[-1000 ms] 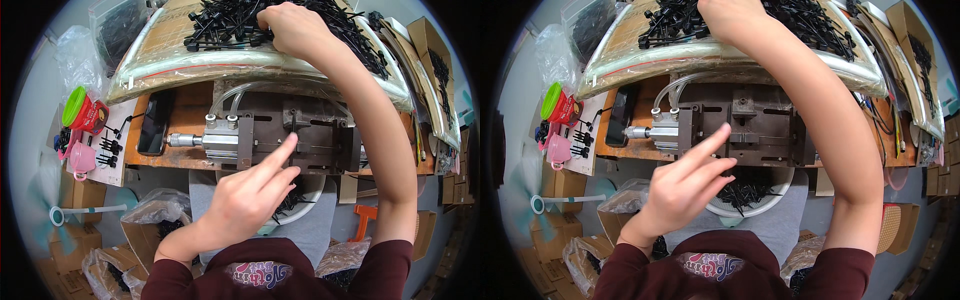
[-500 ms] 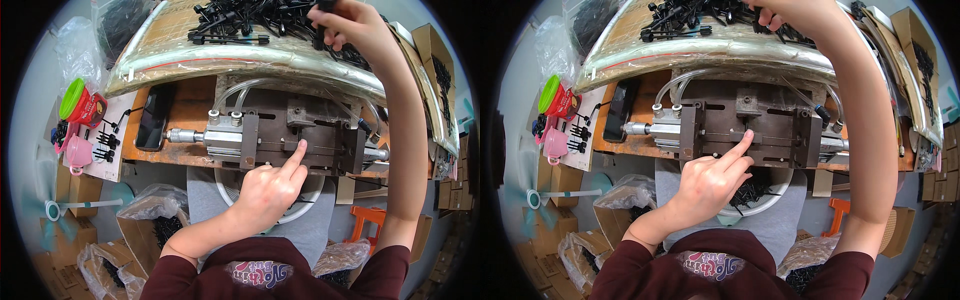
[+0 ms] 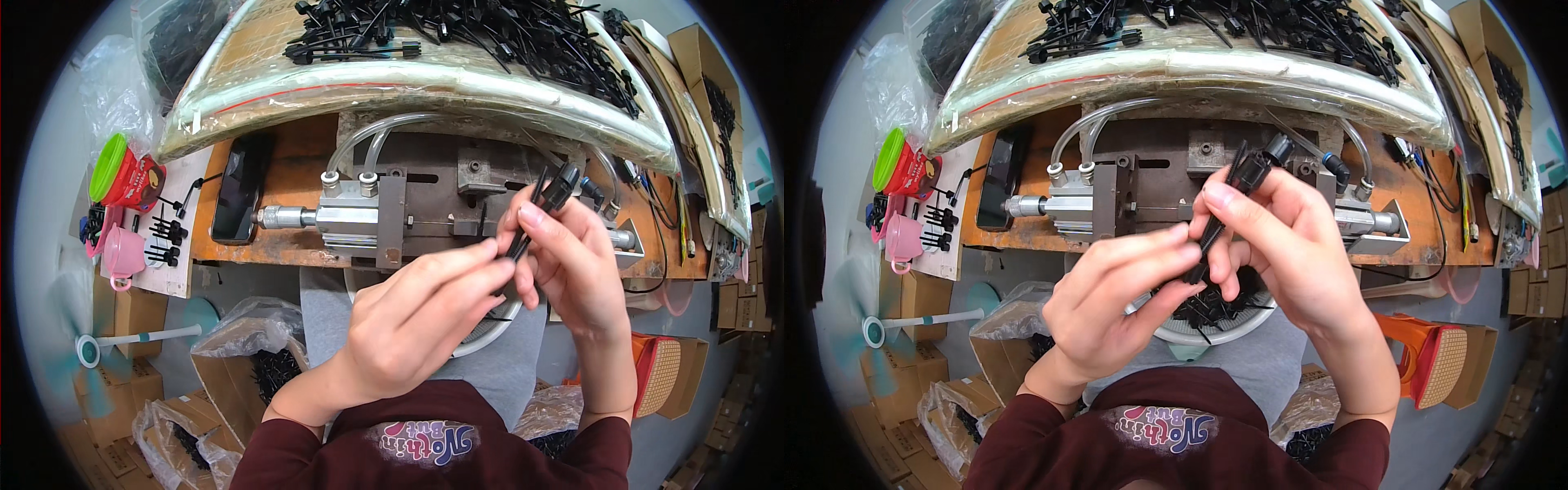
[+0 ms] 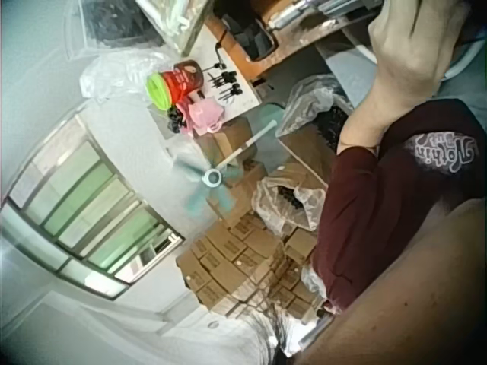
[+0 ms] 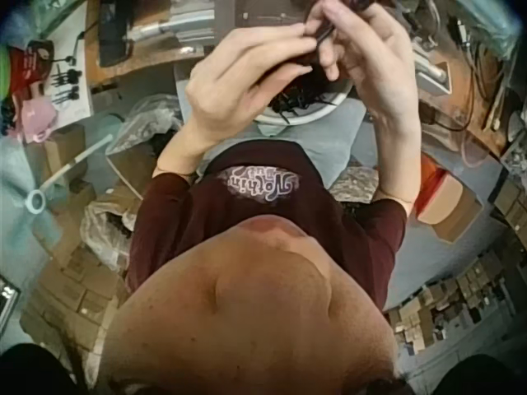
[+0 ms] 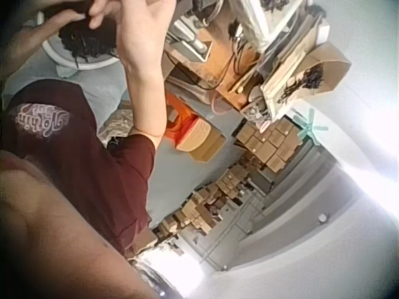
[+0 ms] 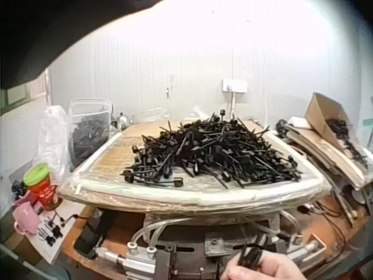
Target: The person is using a specialized machine to assemble or process small black electronic components.
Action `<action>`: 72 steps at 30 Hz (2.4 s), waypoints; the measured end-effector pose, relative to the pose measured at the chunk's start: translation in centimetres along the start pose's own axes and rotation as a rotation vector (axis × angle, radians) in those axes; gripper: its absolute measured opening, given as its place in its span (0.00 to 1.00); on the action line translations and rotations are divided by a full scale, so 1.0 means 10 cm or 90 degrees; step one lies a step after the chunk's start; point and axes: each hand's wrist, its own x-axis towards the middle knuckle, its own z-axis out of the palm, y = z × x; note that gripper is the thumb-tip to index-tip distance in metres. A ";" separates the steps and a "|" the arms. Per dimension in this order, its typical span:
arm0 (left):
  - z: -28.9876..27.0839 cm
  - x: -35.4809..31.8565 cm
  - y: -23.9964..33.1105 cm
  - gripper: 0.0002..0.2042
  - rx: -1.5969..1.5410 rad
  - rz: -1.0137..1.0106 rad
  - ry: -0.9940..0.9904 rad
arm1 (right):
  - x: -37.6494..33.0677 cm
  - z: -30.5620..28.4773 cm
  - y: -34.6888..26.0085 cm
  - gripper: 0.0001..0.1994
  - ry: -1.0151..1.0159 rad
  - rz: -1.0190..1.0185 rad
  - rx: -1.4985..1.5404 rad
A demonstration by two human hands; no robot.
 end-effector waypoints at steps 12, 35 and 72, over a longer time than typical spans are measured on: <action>0.09 -0.15 -0.01 0.13 0.091 -0.066 -0.140 | -0.30 -0.14 0.02 0.12 0.234 -0.290 -0.306; 0.06 -0.11 0.10 0.17 -0.091 -0.134 -0.098 | -0.37 -0.17 0.33 0.17 0.088 -0.699 -0.969; -0.36 1.53 -0.87 0.19 0.322 -0.166 -0.151 | -0.28 0.04 0.55 0.12 0.044 -0.392 -1.085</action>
